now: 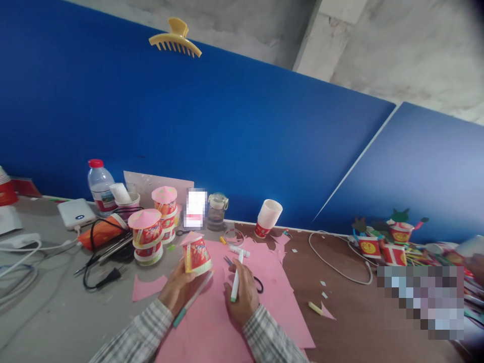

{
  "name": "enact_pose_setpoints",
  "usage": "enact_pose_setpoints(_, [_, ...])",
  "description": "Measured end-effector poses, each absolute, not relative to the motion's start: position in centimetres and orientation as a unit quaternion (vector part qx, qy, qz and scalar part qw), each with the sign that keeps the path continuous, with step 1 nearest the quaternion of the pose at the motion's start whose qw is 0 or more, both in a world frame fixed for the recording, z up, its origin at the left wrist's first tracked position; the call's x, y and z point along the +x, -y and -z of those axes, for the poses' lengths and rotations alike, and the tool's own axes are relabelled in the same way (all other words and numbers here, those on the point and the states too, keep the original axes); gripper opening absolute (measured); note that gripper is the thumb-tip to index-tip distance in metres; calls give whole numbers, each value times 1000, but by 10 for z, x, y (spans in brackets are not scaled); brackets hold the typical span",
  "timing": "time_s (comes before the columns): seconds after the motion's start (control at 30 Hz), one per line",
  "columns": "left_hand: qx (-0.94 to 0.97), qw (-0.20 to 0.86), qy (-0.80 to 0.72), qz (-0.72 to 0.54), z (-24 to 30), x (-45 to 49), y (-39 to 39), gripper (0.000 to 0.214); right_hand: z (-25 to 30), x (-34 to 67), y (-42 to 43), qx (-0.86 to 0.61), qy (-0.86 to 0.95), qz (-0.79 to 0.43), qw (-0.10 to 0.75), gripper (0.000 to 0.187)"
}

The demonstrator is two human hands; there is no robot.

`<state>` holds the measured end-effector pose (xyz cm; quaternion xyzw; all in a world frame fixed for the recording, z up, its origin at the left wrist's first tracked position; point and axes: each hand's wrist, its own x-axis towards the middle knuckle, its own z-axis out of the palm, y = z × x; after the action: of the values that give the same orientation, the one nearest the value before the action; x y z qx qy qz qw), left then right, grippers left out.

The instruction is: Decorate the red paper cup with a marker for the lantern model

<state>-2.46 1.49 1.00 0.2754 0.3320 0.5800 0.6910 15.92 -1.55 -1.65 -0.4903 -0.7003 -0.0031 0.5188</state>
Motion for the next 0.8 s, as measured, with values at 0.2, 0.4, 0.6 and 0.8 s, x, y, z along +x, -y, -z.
enact_pose_setpoints(0.2, [286,684,-321,-589,-10,-25,-15,50,16,162,13,-500,706,27,501,61])
enact_pose_setpoints(0.4, [318,650,-333,-605,-14,-22,-12,47,8,170,14,-499,714,42,490,57])
enact_pose_setpoints(0.6, [348,604,-359,-621,-9,-21,-12,54,-11,198,5,-522,699,53,486,50])
enact_pose_setpoints(0.8, [384,588,-375,-605,-12,-21,-11,49,-17,210,2,-509,735,26,447,35])
